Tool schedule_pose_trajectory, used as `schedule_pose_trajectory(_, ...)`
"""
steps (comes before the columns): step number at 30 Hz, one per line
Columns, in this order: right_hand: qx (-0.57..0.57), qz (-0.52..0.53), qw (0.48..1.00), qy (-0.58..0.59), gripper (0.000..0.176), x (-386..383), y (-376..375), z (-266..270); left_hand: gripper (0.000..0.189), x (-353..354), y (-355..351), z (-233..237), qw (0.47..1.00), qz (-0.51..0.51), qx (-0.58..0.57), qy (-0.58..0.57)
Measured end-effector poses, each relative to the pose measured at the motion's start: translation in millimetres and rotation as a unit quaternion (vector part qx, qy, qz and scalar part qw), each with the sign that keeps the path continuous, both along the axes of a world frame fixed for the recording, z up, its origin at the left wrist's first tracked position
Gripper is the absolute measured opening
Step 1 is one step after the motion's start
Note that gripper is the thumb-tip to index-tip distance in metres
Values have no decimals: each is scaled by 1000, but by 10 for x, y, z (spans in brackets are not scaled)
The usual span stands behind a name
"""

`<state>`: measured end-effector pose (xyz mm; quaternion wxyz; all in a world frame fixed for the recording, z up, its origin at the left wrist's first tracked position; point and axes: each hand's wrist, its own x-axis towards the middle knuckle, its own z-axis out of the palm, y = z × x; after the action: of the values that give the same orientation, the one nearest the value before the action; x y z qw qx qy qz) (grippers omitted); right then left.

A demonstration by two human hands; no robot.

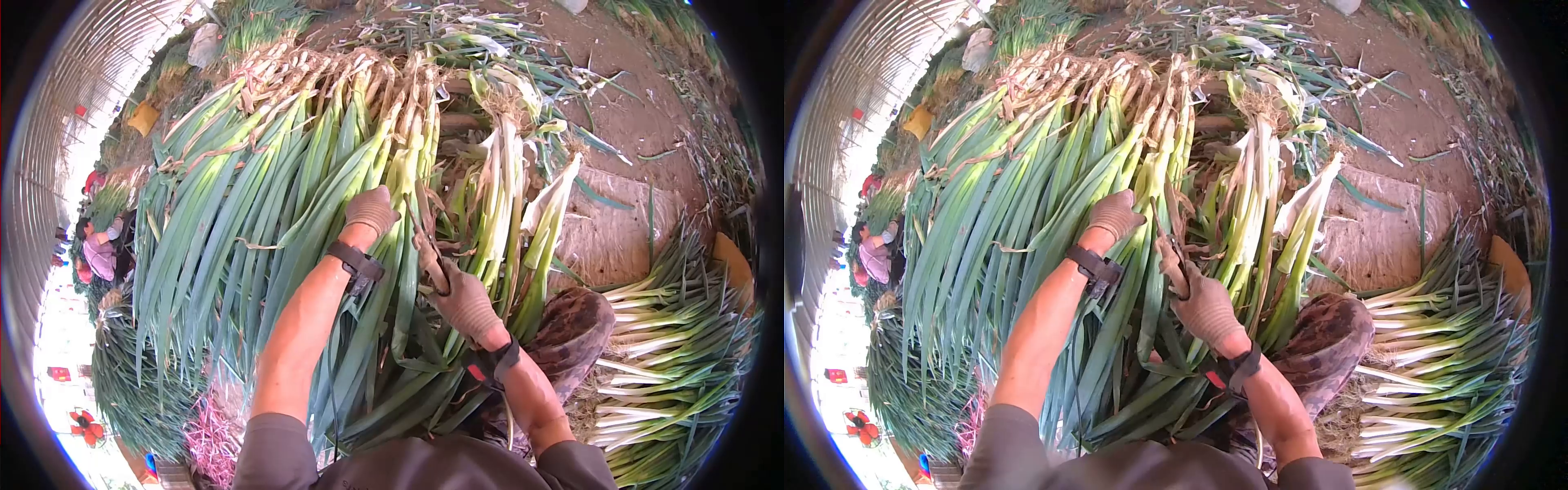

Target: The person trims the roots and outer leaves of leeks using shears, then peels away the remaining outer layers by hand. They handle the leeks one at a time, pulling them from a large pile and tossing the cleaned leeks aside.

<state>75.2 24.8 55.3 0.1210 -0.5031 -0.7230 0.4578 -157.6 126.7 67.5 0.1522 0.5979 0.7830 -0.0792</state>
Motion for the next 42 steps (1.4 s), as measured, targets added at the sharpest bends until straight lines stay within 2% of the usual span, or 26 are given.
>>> schedule_pose_trajectory(3,12,-21,1000,-14,53,-82,184,-13,34,-35,6,-79,1000,0,12,-16)
schedule_pose_trajectory(6,34,-39,998,-36,51,-170,381,-107,41,-45,8,-147,1000,21,14,-12)
schedule_pose_trajectory(11,75,-65,995,-23,40,-260,705,-152,24,-38,-42,-243,999,0,44,0)
schedule_pose_trajectory(14,86,-74,993,-30,36,-347,937,-145,25,-32,-58,-277,998,-5,55,-11)
schedule_pose_trajectory(18,89,-66,993,-49,34,-443,1264,-253,45,72,-113,-54,998,-13,35,-49)
schedule_pose_trajectory(19,94,-64,992,-61,34,-472,1357,-301,57,61,-97,-68,998,-12,17,-64)
schedule_pose_trajectory(22,92,-79,990,-77,35,-558,1596,-351,61,137,-80,-6,999,-2,-10,-40)
schedule_pose_trajectory(28,100,-82,988,-88,34,-617,1930,-386,63,150,-316,-17,992,-3,-14,-128)
schedule_pose_trajectory(29,102,-82,988,-84,34,-612,1944,-385,64,138,-426,-56,992,-27,-1,-122)
schedule_pose_trajectory(32,106,-79,988,-77,33,-588,1919,-406,67,131,-680,39,988,7,-12,-152)
schedule_pose_trajectory(36,92,-56,994,-35,34,-456,1519,-170,69,200,-857,155,985,0,2,-173)
schedule_pose_trajectory(38,90,-51,994,-35,35,-392,1338,-254,71,254,-962,20,986,-14,23,-167)
schedule_pose_trajectory(42,37,-59,997,-40,42,-219,981,-48,74,347,-1123,-94,979,6,36,-199)
